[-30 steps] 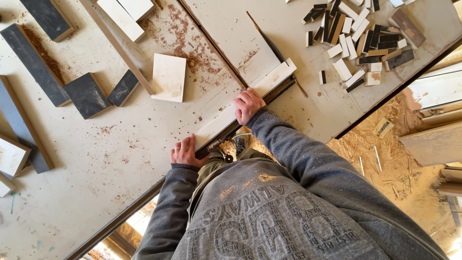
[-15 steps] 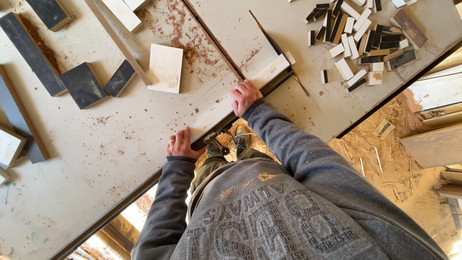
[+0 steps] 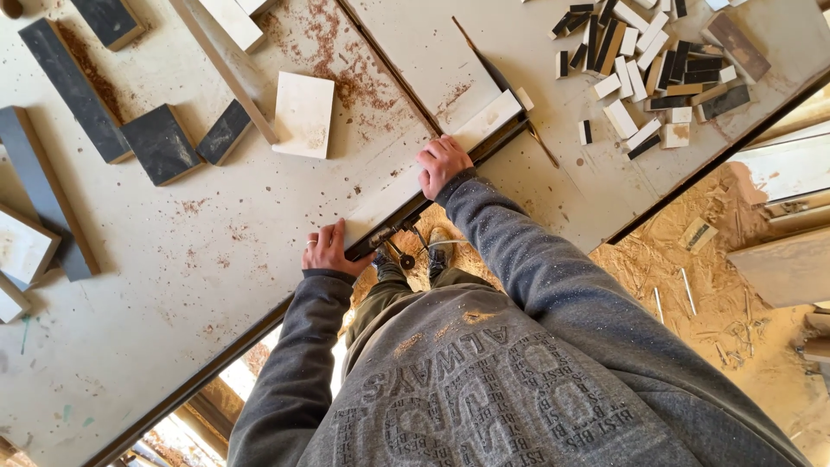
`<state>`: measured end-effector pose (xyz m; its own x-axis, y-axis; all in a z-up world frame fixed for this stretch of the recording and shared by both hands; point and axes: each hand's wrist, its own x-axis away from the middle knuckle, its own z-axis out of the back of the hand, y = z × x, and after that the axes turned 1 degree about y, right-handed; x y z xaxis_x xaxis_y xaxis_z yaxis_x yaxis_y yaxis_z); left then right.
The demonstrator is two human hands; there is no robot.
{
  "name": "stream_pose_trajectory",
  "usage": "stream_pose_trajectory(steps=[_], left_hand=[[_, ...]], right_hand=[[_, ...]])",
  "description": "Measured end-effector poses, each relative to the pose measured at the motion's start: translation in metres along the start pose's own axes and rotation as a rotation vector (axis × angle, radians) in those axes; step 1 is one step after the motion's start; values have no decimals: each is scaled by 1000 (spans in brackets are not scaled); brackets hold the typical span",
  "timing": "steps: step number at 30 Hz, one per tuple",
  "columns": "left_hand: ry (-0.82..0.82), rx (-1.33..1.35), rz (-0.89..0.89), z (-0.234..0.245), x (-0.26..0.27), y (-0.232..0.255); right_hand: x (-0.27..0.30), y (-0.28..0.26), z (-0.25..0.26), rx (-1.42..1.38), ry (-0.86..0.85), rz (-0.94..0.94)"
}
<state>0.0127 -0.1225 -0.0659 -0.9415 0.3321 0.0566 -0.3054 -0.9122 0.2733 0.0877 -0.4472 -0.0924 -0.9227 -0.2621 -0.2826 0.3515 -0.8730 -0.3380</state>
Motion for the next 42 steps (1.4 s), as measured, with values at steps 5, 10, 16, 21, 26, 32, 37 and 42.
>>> stream_pose_trajectory(steps=[5, 10, 16, 21, 26, 32, 37, 42], left_hand=[[-21, 25, 12, 10, -3, 5], [31, 75, 9, 4, -3, 2], [55, 91, -22, 11, -9, 2], [39, 89, -108, 10, -15, 1], [22, 80, -129, 8, -19, 5], [-5, 80, -92, 8, -20, 8], [10, 74, -89, 6, -19, 9], [34, 74, -101, 2, -18, 7]], right_hand=[[0, 3, -4, -13, -21, -21], [-2, 4, -2, -29, -40, -31], [-5, -4, 7, -31, 8, -18], [-1, 0, 0, -31, 1, -46], [-5, -7, 9, -27, 17, -65], [-5, -2, 5, -39, -12, -56], [-6, -2, 6, -50, 15, -54], [-10, -7, 15, -55, 18, -46]])
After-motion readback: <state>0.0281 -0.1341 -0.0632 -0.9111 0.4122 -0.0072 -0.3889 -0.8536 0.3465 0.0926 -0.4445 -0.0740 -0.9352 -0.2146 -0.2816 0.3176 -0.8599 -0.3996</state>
